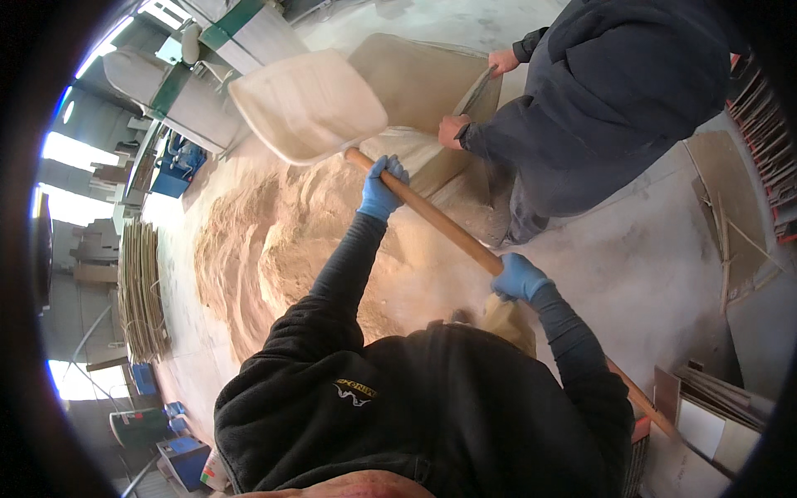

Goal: The person uses a shovel to scoop sawdust from a large pile on the floor and transfers it into a large fabric bag held open by another person. The person repeatedly scoops and deposits sawdust into the bag throughout the clip.

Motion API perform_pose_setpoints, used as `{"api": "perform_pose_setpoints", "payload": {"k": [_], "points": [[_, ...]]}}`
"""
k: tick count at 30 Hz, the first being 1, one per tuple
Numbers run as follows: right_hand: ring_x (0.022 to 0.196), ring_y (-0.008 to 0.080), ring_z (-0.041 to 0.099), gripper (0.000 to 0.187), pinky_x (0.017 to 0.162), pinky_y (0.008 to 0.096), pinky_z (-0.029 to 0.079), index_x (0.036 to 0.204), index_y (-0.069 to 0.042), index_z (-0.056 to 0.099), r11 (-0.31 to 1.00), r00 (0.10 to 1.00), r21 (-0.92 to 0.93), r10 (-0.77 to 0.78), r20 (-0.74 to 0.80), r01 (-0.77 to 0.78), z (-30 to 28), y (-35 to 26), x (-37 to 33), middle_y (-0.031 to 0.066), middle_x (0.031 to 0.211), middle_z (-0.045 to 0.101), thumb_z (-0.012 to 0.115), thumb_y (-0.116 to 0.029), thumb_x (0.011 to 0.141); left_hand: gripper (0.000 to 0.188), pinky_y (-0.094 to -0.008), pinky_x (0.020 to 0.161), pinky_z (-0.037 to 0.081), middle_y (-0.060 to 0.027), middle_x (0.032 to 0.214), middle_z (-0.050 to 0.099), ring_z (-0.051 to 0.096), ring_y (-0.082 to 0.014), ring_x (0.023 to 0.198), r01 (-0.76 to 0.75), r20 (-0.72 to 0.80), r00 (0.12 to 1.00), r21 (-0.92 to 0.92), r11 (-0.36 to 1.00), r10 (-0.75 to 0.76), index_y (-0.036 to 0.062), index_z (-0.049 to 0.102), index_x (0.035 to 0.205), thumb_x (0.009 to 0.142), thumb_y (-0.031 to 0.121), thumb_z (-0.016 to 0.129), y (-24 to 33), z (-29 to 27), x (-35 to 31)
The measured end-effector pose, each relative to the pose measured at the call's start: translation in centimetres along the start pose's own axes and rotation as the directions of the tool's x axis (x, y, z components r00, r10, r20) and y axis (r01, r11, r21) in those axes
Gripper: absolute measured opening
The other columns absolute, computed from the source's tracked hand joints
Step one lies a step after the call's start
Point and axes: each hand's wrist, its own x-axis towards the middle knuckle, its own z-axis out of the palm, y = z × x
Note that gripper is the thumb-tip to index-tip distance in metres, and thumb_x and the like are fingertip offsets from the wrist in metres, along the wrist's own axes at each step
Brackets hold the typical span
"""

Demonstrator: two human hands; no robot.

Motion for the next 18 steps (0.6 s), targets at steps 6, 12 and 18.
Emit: {"api": "perform_pose_setpoints", "payload": {"k": [6,12,18], "points": [[0.081,0.0339,0.069,0.035,0.078,0.0398,0.053,0.099,0.003,0.064,0.882,0.985,-0.449,-0.171,-0.027,0.141,0.5,1.3,-1.0,0.0230,0.084,0.069,0.063,-0.019,0.071,0.020,-0.0296,0.070,0.044,-0.0007,0.069,0.046,0.047,-0.0183,0.066,-0.120,-0.036,0.992,0.021,0.992,0.121,0.0105,0.051,0.079,0.088,0.024,0.063,-7.1,-1.8,-9.0],[0.097,0.0375,0.065,0.039,0.087,0.0442,0.050,0.101,-0.003,0.065,0.692,0.959,-0.672,-0.263,0.105,0.263,-6.0,8.8,-4.3,0.0236,0.098,0.067,0.063,-0.029,0.073,0.011,-0.0339,0.072,0.048,-0.0020,0.070,0.049,0.050,-0.0188,0.066,-0.070,-0.113,0.992,-0.148,0.987,0.054,0.0099,0.050,0.080,0.087,0.017,0.055,-19.4,-4.6,-13.0],[0.076,0.0377,0.066,0.017,0.071,0.0463,0.053,0.086,-0.008,0.067,0.514,0.975,-0.857,-0.174,-0.136,-0.028,-24.1,21.8,-16.0,0.0182,0.080,0.068,0.066,-0.019,0.073,0.010,-0.0357,0.075,0.052,-0.0007,0.068,0.056,0.057,-0.0179,0.065,-0.212,-0.585,0.810,-0.221,0.952,0.044,0.0100,0.052,0.079,0.083,0.019,0.052,-27.8,-6.9,-14.3]]}}
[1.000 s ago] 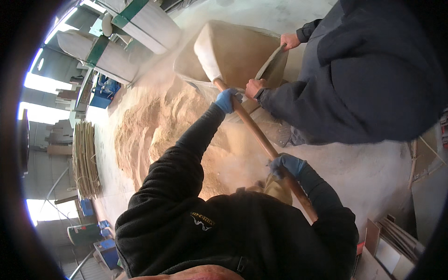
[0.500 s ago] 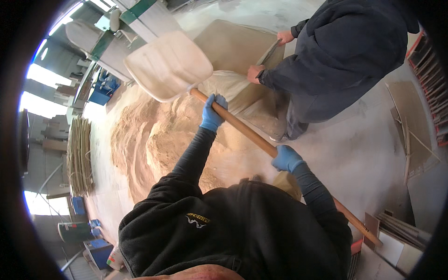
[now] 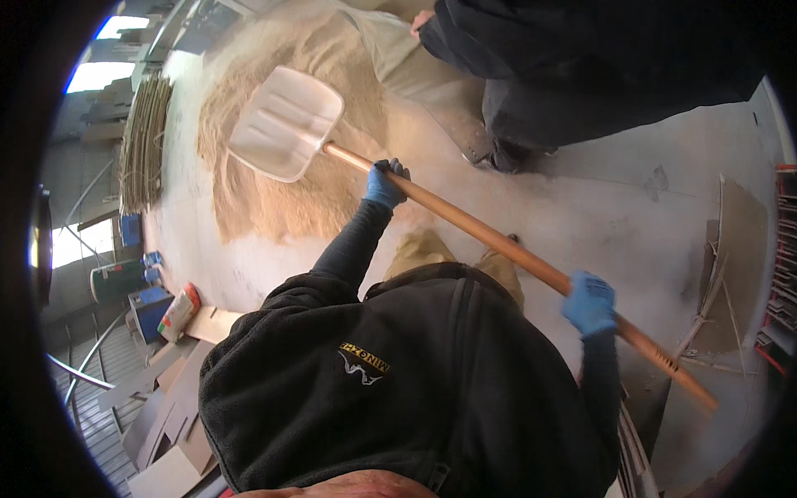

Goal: The person uses a shovel to scoop sawdust from a large pile on the floor and transfers it into a large fabric bag held open by another person. The person repeatedly scoops and deposits sawdust into the bag throughout the clip.

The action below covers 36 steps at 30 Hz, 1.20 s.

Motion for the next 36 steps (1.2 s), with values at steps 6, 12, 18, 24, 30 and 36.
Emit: {"api": "perform_pose_setpoints", "payload": {"k": [6,12,18,24,30,36], "points": [[0.076,0.0341,0.067,0.021,0.070,0.0442,0.053,0.090,-0.006,0.064,0.972,0.990,-0.191,-0.130,0.053,0.137,-2.7,6.6,0.0,0.0163,0.082,0.068,0.069,-0.019,0.074,0.012,-0.0374,0.081,0.052,-0.0003,0.073,0.061,0.060,-0.0194,0.069,0.061,-0.196,0.977,-0.102,0.993,-0.080,0.0103,0.057,0.084,0.086,0.022,0.054,-4.3,-6.4,0.4],[0.064,0.0311,0.066,0.014,0.061,0.0428,0.052,0.084,-0.008,0.062,0.925,0.963,-0.273,-0.269,0.020,0.264,-3.5,1.2,0.7,0.0139,0.076,0.067,0.065,-0.017,0.075,0.018,-0.0423,0.085,0.051,-0.0056,0.088,0.067,0.061,-0.0265,0.084,0.202,-0.297,0.936,0.008,0.979,-0.191,0.0094,0.058,0.095,0.090,0.026,0.056,-7.9,-12.3,0.1],[0.060,0.0244,0.066,0.008,0.055,0.0401,0.047,0.083,-0.011,0.059,0.839,0.934,-0.433,-0.356,0.021,0.329,-2.4,-0.4,1.1,0.0074,0.071,0.064,0.062,-0.014,0.077,0.019,-0.0415,0.094,0.045,-0.0070,0.095,0.066,0.058,-0.0279,0.094,0.242,-0.307,0.921,-0.028,0.970,-0.238,0.0099,0.058,0.101,0.090,0.026,0.057,-15.4,-11.2,-1.6],[0.063,0.0289,0.065,0.011,0.057,0.0444,0.048,0.082,-0.010,0.057,0.844,0.890,-0.312,-0.455,0.014,0.436,-2.6,8.2,1.3,0.0086,0.068,0.060,0.064,-0.012,0.074,0.009,-0.0365,0.068,0.053,-0.0061,0.079,0.061,0.059,-0.0253,0.067,0.290,-0.212,0.919,-0.204,0.935,-0.332,0.0112,0.055,0.086,0.091,0.018,0.052,-25.0,-11.1,-3.5],[0.073,0.0362,0.064,0.022,0.062,0.0469,0.050,0.078,-0.008,0.057,0.824,0.905,-0.379,-0.411,0.110,0.421,-12.3,27.4,-2.0,0.0151,0.074,0.064,0.074,-0.013,0.065,0.002,-0.0366,0.065,0.048,-0.0065,0.070,0.055,0.053,-0.0249,0.064,0.194,-0.383,0.880,-0.249,0.949,-0.280,0.0093,0.049,0.085,0.087,0.011,0.050,-36.3,-8.8,-4.1],[0.065,0.0400,0.064,0.030,0.061,0.0474,0.051,0.071,-0.004,0.065,0.897,0.822,-0.306,-0.101,0.560,0.318,-16.8,37.3,-6.9,0.0221,0.067,0.063,0.074,-0.031,0.061,0.010,-0.0411,0.072,0.054,-0.0117,0.085,0.064,0.063,-0.0276,0.075,0.357,-0.431,0.804,-0.199,0.913,-0.409,0.0054,0.054,0.096,0.087,0.011,0.051,-44.4,-7.8,-6.7]]}}
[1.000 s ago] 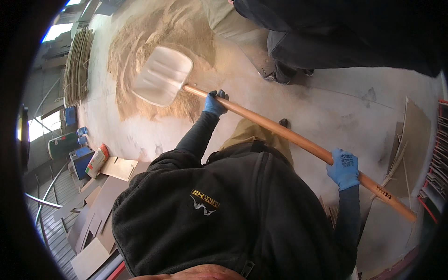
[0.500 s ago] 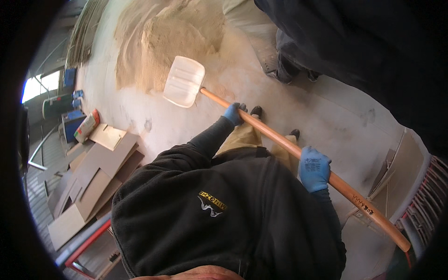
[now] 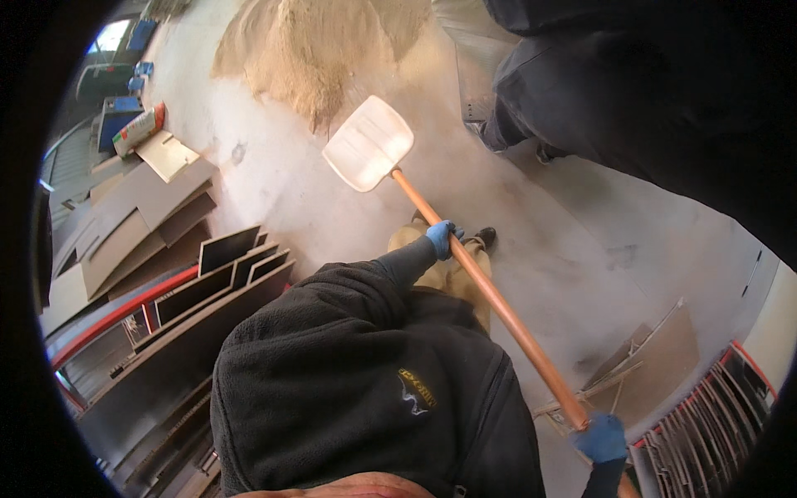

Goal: The person uses a shovel to scoop sawdust from a large pile on the floor and transfers it into a large fabric bag held open by another person. The person repeatedly scoops and deposits sawdust into the bag throughout the clip.

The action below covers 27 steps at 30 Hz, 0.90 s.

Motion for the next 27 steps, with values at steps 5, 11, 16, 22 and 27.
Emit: {"api": "perform_pose_setpoints", "payload": {"k": [5,11,16,22,27], "points": [[0.067,0.0385,0.065,0.033,0.063,0.0458,0.052,0.079,-0.004,0.067,0.993,0.996,-0.090,0.079,0.046,-0.075,3.1,-2.3,-3.3,0.0196,0.070,0.065,0.069,-0.035,0.067,0.022,-0.0433,0.073,0.058,-0.0129,0.088,0.064,0.066,-0.0268,0.077,0.041,0.053,0.998,0.042,0.998,-0.044,0.0025,0.050,0.107,0.086,0.009,0.053,-4.0,-0.9,2.3],[0.075,0.0366,0.065,0.028,0.070,0.0483,0.051,0.092,-0.008,0.063,0.755,0.986,-0.655,-0.087,-0.144,-0.029,4.4,-8.3,-2.4,0.0198,0.077,0.066,0.066,-0.031,0.078,0.027,-0.0453,0.071,0.058,-0.0188,0.098,0.066,0.068,-0.0317,0.085,0.160,0.069,0.985,-0.014,0.987,-0.159,0.0015,0.049,0.114,0.089,0.012,0.053,-7.0,-3.8,5.8],[0.077,0.0365,0.065,0.023,0.069,0.0482,0.051,0.090,-0.008,0.062,0.868,0.887,-0.496,-0.213,-0.410,-0.021,-12.7,-11.0,24.2,0.0191,0.076,0.064,0.060,-0.029,0.082,0.030,-0.0500,0.067,0.057,-0.0234,0.097,0.065,0.068,-0.0373,0.080,0.132,0.020,0.991,0.000,0.991,-0.132,-0.0025,0.049,0.114,0.090,0.014,0.056,-4.7,-7.4,7.7],[0.080,0.0363,0.064,0.020,0.068,0.0481,0.050,0.087,-0.008,0.060,0.770,0.625,-0.638,-0.501,-0.599,0.005,-48.0,-28.6,54.9,0.0183,0.075,0.061,0.053,-0.026,0.086,0.022,-0.0453,0.057,0.055,-0.0201,0.084,0.063,0.066,-0.0347,0.068,0.083,0.046,0.996,-0.054,0.995,-0.081,-0.0046,0.053,0.105,0.087,0.007,0.061,0.2,-9.6,6.3],[0.082,0.0362,0.064,0.020,0.068,0.0480,0.049,0.084,-0.008,0.059,0.678,0.581,-0.733,-0.578,-0.573,-0.049,-62.9,-38.7,64.0,0.0177,0.074,0.059,0.047,-0.023,0.090,0.011,-0.0434,0.054,0.053,-0.0162,0.075,0.061,0.064,-0.0315,0.063,0.003,0.076,0.997,-0.074,0.997,0.003,-0.0006,0.055,0.091,0.086,0.007,0.061,7.8,-10.5,6.7]]}}
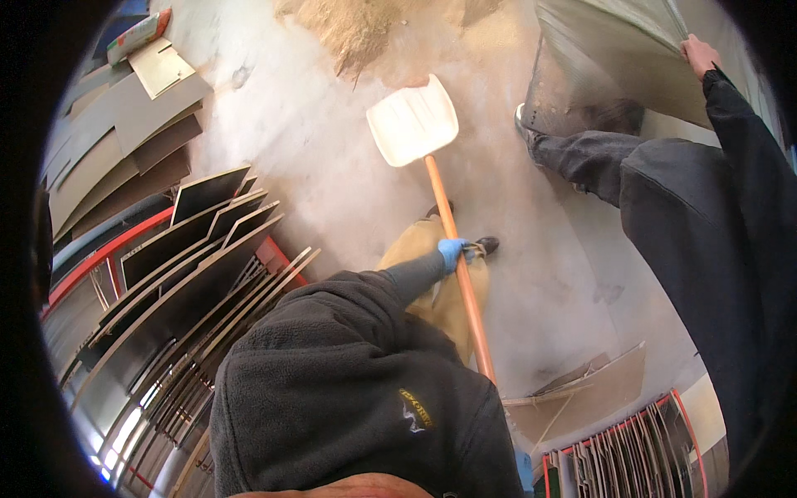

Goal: The person uses a shovel to scoop sawdust from a large pile on the floor and transfers it into a large fabric bag held open by another person. The person repeatedly scoops and deposits sawdust into the bag throughout the clip.

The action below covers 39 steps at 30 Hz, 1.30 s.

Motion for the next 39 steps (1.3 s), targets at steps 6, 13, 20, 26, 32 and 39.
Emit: {"api": "perform_pose_setpoints", "payload": {"k": [6,13,20,26,32,39], "points": [[0.082,0.0380,0.064,0.018,0.070,0.0478,0.049,0.086,-0.007,0.059,0.987,0.979,-0.153,-0.084,-0.187,0.055,0.1,-0.2,0.3,0.0187,0.077,0.061,0.048,-0.021,0.089,0.015,-0.0431,0.053,0.053,-0.0192,0.077,0.064,0.066,-0.0316,0.066,-0.255,-0.065,0.962,0.124,0.959,0.264,-0.0011,0.055,0.094,0.086,0.011,0.062,9.7,4.3,2.9],[0.086,0.0406,0.064,0.018,0.077,0.0485,0.050,0.092,-0.004,0.060,0.988,0.982,-0.125,0.069,-0.177,-0.092,-0.1,-1.6,-1.5,0.0212,0.088,0.066,0.051,-0.019,0.086,0.015,-0.0444,0.053,0.053,-0.0168,0.075,0.064,0.065,-0.0297,0.061,-0.136,0.133,0.984,0.131,0.982,0.118,0.0006,0.055,0.091,0.085,0.013,0.060,4.7,8.5,2.9],[0.092,0.0402,0.064,0.021,0.080,0.0487,0.050,0.097,-0.003,0.060,0.980,0.969,0.026,0.197,-0.150,-0.196,-2.8,-3.6,-3.3,0.0217,0.097,0.067,0.052,-0.018,0.085,0.022,-0.0319,0.049,0.038,-0.0033,0.061,0.038,0.038,-0.0181,0.051,0.233,0.475,0.867,-0.114,0.966,-0.153,0.0114,0.040,0.072,0.089,0.015,0.054,0.0,9.2,-2.0],[0.092,0.0384,0.063,0.018,0.079,0.0487,0.050,0.095,-0.005,0.059,0.972,0.970,0.046,0.233,-0.069,-0.230,-2.8,-2.3,-3.4,0.0219,0.099,0.065,0.052,-0.017,0.084,0.020,-0.0317,0.047,0.035,-0.0028,0.060,0.040,0.039,-0.0169,0.049,0.115,0.385,0.919,-0.059,0.992,-0.084,0.0102,0.042,0.071,0.087,0.012,0.053,9.2,13.1,-1.5],[0.079,0.0368,0.066,0.023,0.070,0.0451,0.052,0.094,0.001,0.057,0.747,0.942,0.577,0.294,0.161,-0.331,-6.2,-17.5,-7.6,0.0211,0.080,0.064,0.058,-0.018,0.081,0.017,-0.0399,0.045,0.044,-0.0121,0.062,0.054,0.054,-0.0250,0.051,-0.244,0.304,0.928,0.054,0.968,0.217,0.0055,0.050,0.071,0.085,0.015,0.054,37.9,22.8,7.0],[0.073,0.0354,0.067,0.035,0.065,0.0434,0.051,0.089,0.003,0.061,0.165,0.261,0.287,-0.161,0.952,-0.944,-2.4,-42.0,-12.5,0.0227,0.077,0.065,0.071,-0.023,0.068,0.011,-0.0389,0.048,0.046,-0.0100,0.064,0.053,0.053,-0.0231,0.051,-0.079,0.217,0.975,0.112,0.991,0.053,0.0038,0.053,0.076,0.084,0.010,0.056,61.4,29.6,14.9]]}}
